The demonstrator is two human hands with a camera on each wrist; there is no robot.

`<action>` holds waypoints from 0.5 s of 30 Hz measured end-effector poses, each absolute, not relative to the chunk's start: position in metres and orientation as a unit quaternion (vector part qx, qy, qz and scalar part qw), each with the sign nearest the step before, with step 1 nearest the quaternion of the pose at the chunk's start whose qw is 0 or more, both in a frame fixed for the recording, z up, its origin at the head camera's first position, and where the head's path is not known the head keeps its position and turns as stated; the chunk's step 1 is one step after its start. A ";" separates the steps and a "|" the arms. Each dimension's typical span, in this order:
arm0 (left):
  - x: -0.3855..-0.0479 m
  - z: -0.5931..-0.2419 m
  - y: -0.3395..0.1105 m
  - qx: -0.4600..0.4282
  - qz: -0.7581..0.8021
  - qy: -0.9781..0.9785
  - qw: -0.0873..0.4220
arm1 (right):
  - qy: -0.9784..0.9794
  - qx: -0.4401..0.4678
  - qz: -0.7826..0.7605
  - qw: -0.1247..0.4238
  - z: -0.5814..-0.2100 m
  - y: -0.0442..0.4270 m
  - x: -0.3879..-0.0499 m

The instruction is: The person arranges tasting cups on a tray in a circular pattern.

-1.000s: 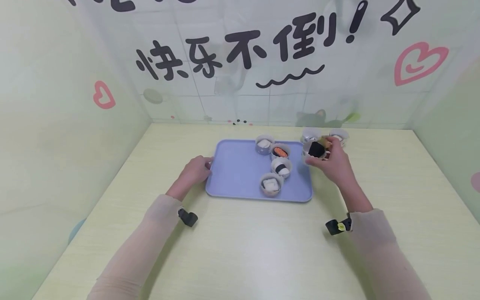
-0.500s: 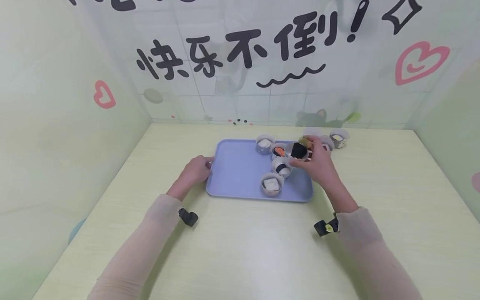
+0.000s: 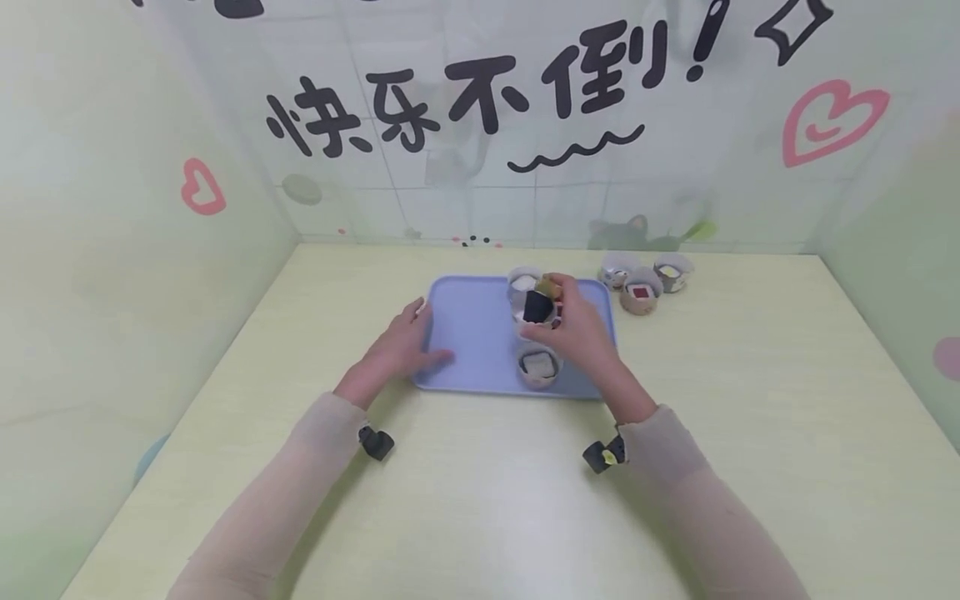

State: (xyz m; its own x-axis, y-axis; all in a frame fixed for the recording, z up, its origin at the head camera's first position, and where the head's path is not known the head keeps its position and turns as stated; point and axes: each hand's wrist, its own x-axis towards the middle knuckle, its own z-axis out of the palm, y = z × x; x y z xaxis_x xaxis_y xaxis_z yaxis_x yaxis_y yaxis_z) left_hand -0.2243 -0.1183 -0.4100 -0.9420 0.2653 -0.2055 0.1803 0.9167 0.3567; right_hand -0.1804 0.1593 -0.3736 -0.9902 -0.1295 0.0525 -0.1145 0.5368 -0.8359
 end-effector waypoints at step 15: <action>-0.218 -0.407 -0.128 0.210 0.068 0.963 0.153 | 0.911 -0.115 -0.395 -0.010 -0.386 0.121 -0.179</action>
State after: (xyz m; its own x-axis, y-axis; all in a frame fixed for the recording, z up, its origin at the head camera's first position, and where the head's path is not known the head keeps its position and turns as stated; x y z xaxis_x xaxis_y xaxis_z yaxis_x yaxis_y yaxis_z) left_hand -0.2180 -0.1276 -0.4074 -0.8646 0.4262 -0.2660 0.3845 0.9022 0.1955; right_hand -0.1789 0.1206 -0.3860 -0.9734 -0.2011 0.1096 -0.2174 0.6614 -0.7179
